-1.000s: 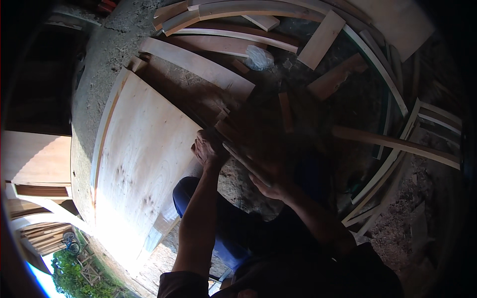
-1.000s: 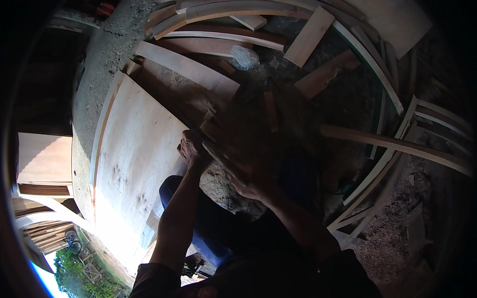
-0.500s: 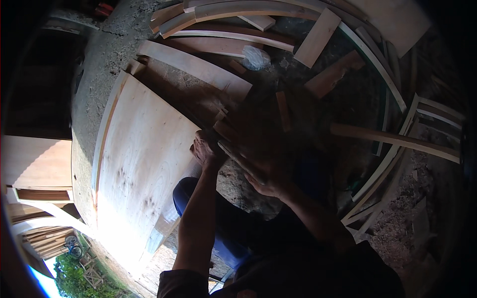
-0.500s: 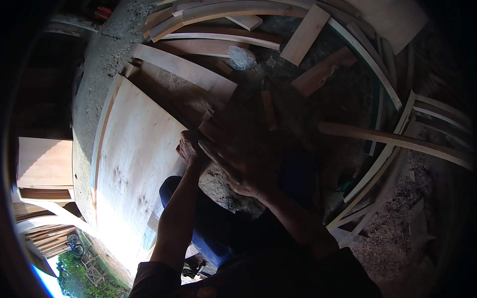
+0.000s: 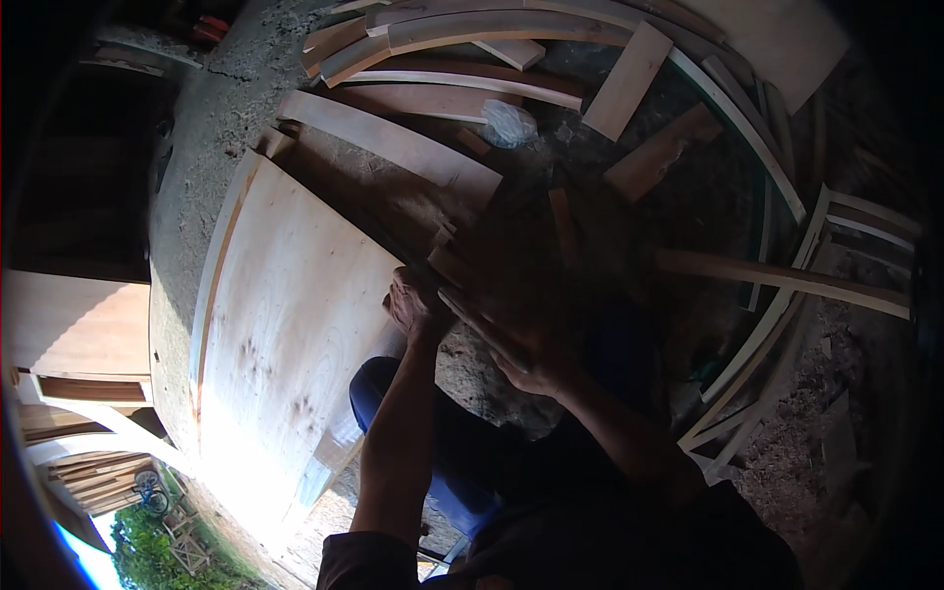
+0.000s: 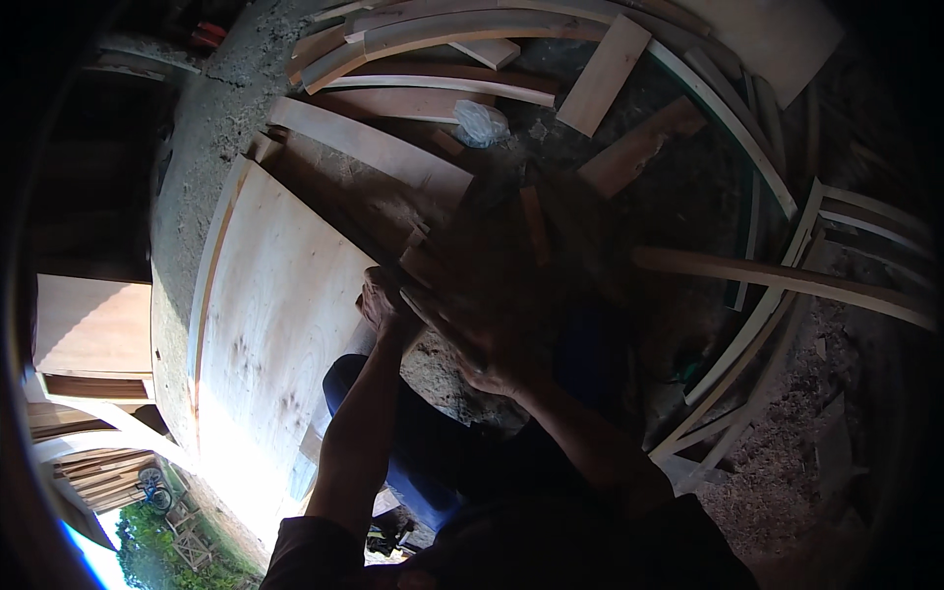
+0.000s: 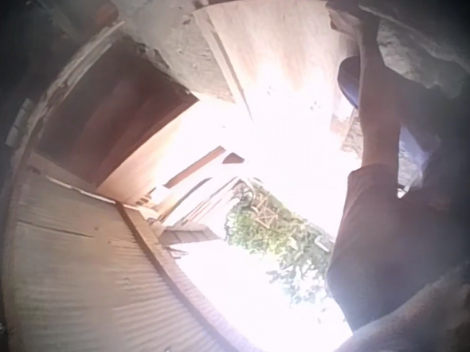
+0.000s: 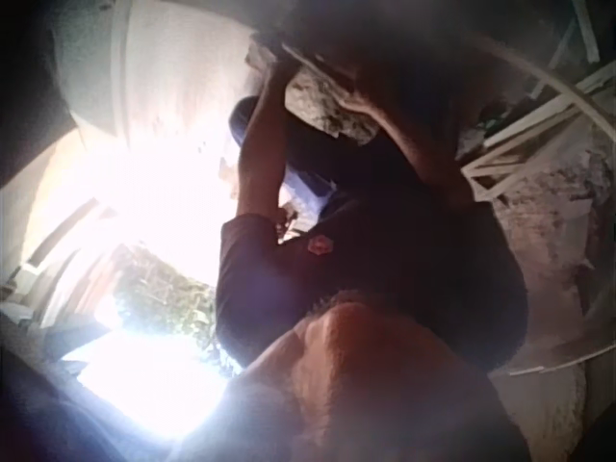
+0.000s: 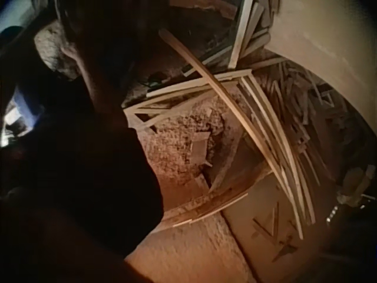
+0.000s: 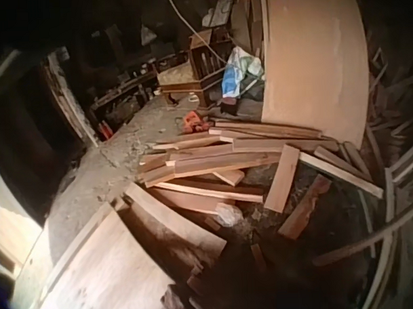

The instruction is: The person measures and marks a wooden plank using a square and pencil. They then use a hand saw to cut the plank. After cutting, they fit the plank into a larger wooden frame structure and use a hammer to secure it in place.

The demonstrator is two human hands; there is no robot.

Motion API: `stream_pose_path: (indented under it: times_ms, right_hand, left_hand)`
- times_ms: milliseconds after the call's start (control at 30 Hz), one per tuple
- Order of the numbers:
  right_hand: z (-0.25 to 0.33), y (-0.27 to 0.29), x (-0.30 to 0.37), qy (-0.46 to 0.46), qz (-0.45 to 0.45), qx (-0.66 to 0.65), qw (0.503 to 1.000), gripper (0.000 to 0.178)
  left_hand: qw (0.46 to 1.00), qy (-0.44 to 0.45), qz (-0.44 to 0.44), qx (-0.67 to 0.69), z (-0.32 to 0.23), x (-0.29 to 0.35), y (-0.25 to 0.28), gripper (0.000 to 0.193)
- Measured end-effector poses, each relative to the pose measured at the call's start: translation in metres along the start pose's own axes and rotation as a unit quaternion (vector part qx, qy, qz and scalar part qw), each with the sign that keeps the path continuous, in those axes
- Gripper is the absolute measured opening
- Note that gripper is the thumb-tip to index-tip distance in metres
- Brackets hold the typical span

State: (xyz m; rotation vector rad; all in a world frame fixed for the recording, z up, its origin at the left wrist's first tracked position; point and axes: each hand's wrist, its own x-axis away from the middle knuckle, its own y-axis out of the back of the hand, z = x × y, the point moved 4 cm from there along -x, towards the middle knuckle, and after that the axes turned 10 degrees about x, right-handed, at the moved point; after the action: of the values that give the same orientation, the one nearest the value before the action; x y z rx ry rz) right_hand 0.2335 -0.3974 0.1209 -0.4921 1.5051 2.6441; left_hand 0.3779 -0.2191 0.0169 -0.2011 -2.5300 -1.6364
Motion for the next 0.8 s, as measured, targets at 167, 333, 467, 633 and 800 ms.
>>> stream_pose_path:
  times_ms: [167, 333, 467, 633, 800]
  right_hand:
    - [-0.003, 0.071, 0.126, -0.106, 0.200, -0.121, 0.967, 0.065]
    - [-0.016, 0.003, 0.079, -0.035, 0.065, -0.111, 0.991, 0.058]
    - [-0.037, -0.077, 0.080, -0.047, 0.054, -0.038, 0.997, 0.067]
    - [-0.011, 0.068, 0.124, -0.116, 0.275, -0.104, 0.949, 0.063]
    - [-0.027, -0.006, 0.083, -0.039, 0.100, -0.135, 0.985, 0.050]
  left_hand:
    - [0.997, 0.049, -0.053, 0.017, 0.010, 0.005, 0.011, 0.051]
    - [0.999, 0.019, -0.047, 0.011, 0.004, 0.007, 0.008, 0.054]
    - [0.999, -0.007, -0.011, 0.033, -0.007, 0.007, -0.004, 0.056]
    - [0.997, 0.040, -0.057, 0.024, 0.016, 0.004, 0.008, 0.062]
    - [0.998, 0.064, 0.005, -0.006, -0.006, 0.003, 0.009, 0.065]
